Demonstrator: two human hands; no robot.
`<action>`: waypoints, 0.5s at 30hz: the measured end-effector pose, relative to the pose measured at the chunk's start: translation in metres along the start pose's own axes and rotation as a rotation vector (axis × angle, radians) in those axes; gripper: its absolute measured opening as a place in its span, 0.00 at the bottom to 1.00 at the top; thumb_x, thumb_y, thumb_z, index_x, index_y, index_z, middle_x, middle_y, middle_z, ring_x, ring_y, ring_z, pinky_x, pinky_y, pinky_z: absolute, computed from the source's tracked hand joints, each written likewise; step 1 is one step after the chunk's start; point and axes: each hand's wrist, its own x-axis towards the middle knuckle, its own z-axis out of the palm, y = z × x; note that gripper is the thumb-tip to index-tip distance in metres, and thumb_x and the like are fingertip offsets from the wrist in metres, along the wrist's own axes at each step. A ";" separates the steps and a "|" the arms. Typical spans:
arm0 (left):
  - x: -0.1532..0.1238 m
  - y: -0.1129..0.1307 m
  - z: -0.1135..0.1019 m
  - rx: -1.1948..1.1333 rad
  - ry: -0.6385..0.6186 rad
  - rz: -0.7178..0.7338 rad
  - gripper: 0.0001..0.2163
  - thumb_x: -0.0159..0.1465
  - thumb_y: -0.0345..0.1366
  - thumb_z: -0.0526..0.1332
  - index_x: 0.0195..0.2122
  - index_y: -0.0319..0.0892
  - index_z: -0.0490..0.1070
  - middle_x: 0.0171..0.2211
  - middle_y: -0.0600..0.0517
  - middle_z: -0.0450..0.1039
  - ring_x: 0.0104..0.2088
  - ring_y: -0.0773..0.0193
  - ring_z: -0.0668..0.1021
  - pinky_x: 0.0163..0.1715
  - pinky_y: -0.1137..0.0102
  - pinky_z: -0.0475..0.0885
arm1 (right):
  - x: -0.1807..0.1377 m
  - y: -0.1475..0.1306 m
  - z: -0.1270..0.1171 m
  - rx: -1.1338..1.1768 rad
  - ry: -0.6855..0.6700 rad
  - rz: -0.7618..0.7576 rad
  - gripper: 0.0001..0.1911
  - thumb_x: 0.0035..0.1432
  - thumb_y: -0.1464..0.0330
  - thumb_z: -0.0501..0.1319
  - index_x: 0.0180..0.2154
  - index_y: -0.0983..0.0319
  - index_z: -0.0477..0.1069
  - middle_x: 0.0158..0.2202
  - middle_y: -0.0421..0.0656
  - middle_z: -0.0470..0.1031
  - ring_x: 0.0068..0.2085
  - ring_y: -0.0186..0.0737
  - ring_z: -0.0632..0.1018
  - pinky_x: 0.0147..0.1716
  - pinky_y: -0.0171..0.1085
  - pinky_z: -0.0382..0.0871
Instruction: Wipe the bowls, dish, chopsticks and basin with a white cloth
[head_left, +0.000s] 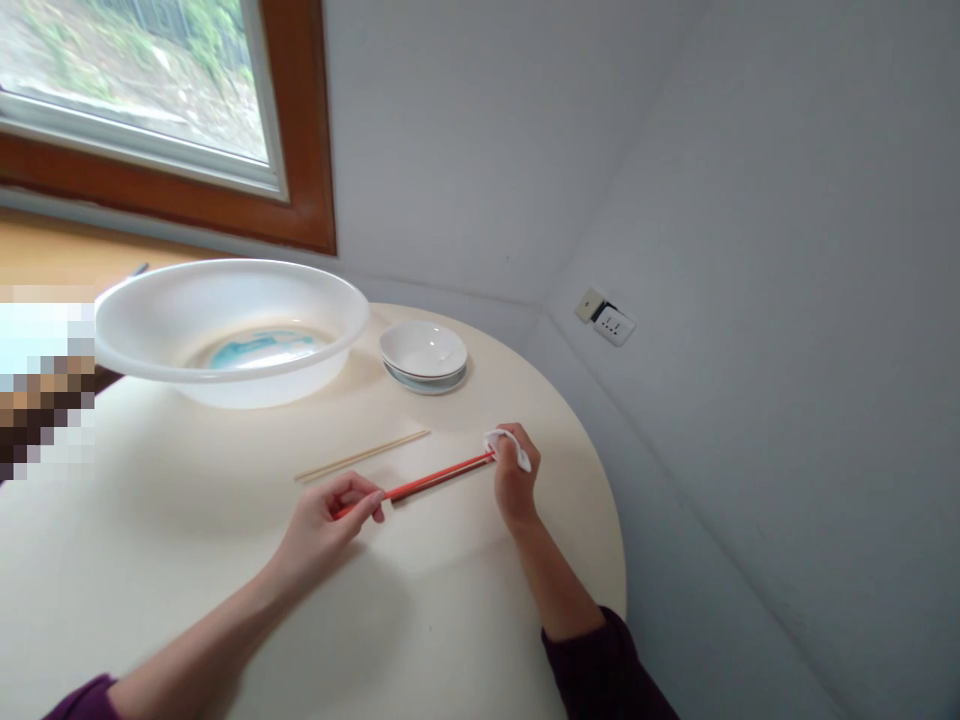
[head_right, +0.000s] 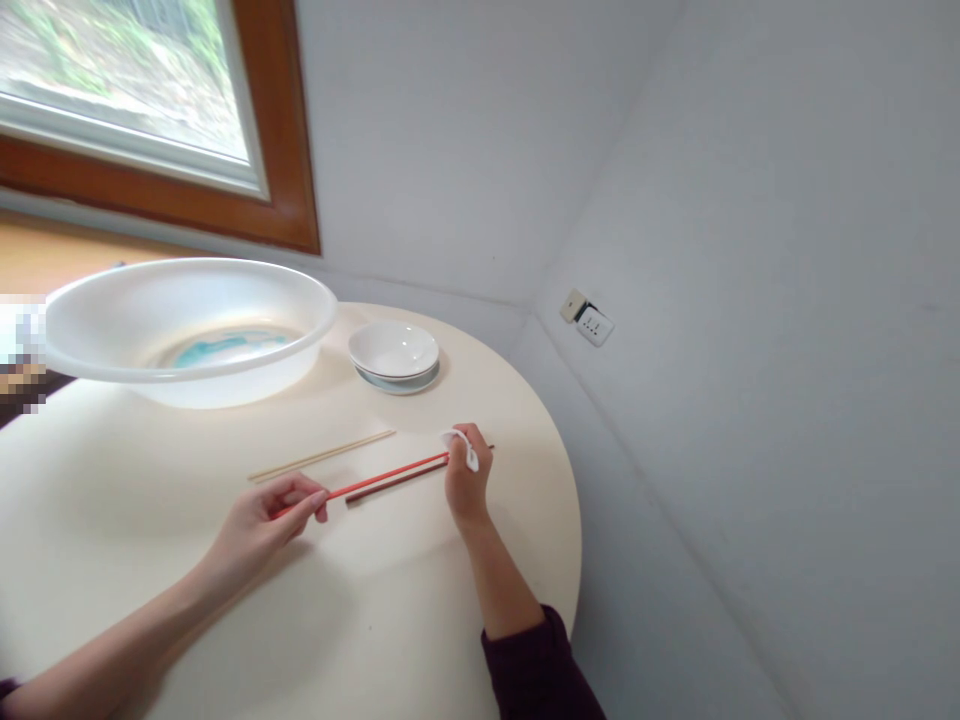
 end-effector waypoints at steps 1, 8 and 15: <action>0.000 0.000 -0.001 -0.016 0.004 0.005 0.13 0.53 0.45 0.61 0.22 0.38 0.69 0.15 0.55 0.65 0.16 0.74 0.58 0.16 0.76 0.51 | -0.001 0.000 0.000 -0.012 -0.023 -0.016 0.07 0.50 0.67 0.51 0.23 0.60 0.63 0.18 0.34 0.57 0.21 0.32 0.61 0.21 0.31 0.55; -0.002 0.003 -0.004 -0.193 0.025 -0.026 0.11 0.51 0.42 0.63 0.25 0.37 0.72 0.18 0.51 0.70 0.16 0.73 0.60 0.15 0.75 0.51 | 0.000 -0.001 -0.005 -0.157 -0.111 -0.128 0.07 0.52 0.68 0.51 0.24 0.60 0.64 0.19 0.34 0.59 0.22 0.32 0.61 0.23 0.32 0.54; 0.002 0.006 -0.010 -0.648 0.043 -0.052 0.09 0.50 0.39 0.62 0.27 0.38 0.73 0.19 0.51 0.70 0.16 0.73 0.63 0.19 0.72 0.57 | -0.004 -0.004 -0.001 -0.225 -0.294 -0.149 0.07 0.51 0.70 0.52 0.23 0.59 0.64 0.18 0.34 0.61 0.21 0.32 0.62 0.23 0.32 0.54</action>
